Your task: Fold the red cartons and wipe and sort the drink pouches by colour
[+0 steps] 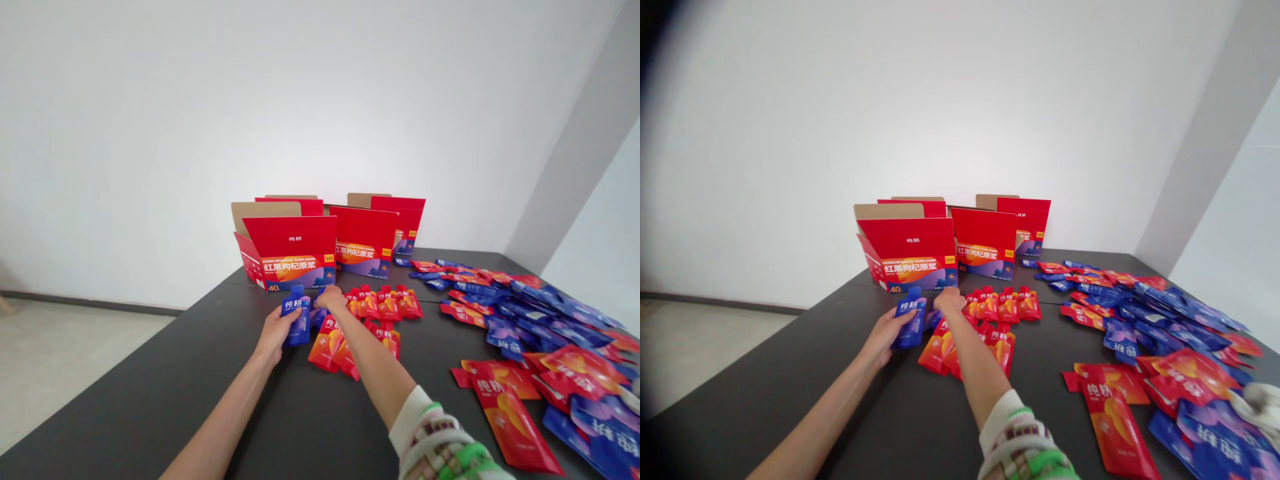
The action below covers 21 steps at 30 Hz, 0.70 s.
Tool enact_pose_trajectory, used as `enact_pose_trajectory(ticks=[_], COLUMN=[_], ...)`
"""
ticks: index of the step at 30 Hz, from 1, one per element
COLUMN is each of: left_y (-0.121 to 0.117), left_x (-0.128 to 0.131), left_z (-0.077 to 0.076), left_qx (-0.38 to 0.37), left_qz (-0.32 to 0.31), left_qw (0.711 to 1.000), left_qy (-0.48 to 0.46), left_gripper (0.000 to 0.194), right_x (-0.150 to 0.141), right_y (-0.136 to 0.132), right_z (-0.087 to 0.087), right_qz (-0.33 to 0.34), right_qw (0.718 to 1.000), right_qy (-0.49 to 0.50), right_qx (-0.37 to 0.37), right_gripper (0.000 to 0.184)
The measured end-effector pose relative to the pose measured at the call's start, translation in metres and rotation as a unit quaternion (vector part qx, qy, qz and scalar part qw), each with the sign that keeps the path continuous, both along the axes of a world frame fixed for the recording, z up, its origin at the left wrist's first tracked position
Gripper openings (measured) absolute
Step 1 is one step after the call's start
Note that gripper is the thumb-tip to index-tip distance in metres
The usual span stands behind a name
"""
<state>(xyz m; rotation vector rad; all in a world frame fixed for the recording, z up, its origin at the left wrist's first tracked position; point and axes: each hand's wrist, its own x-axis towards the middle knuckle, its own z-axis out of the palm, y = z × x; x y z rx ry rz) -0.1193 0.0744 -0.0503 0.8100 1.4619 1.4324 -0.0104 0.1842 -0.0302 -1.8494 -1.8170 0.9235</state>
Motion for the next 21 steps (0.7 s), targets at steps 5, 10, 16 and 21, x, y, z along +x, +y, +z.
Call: enact_pose_trajectory(ticks=[5, 10, 16, 21], left_y=[0.004, 0.012, 0.011, -0.008], left_x=[-0.006, 0.005, 0.063, 0.104], left_z=[0.017, 0.042, 0.052, 0.040], left_qx=[0.050, 0.090, 0.099, 0.066], left_qz=[0.022, -0.033, -0.165, -0.256], left_qw=[0.998, 0.994, 0.972, 0.947], left_qy=[-0.013, -0.054, -0.137, -0.180], left_gripper=[0.025, 0.037, 0.036, 0.038], right_x=[0.023, 0.086, 0.155, 0.173], right_y=[0.006, 0.010, -0.034, -0.094], right_z=[0.021, 0.045, 0.030, -0.001], right_qz=[0.020, 0.029, 0.033, 0.015], right_qw=[0.982, 0.940, 0.890, 0.850], right_qy=[0.188, 0.339, 0.455, 0.526], right_qx=[0.013, 0.037, 0.011, -0.033], right_gripper=[0.033, 0.030, 0.019, 0.019])
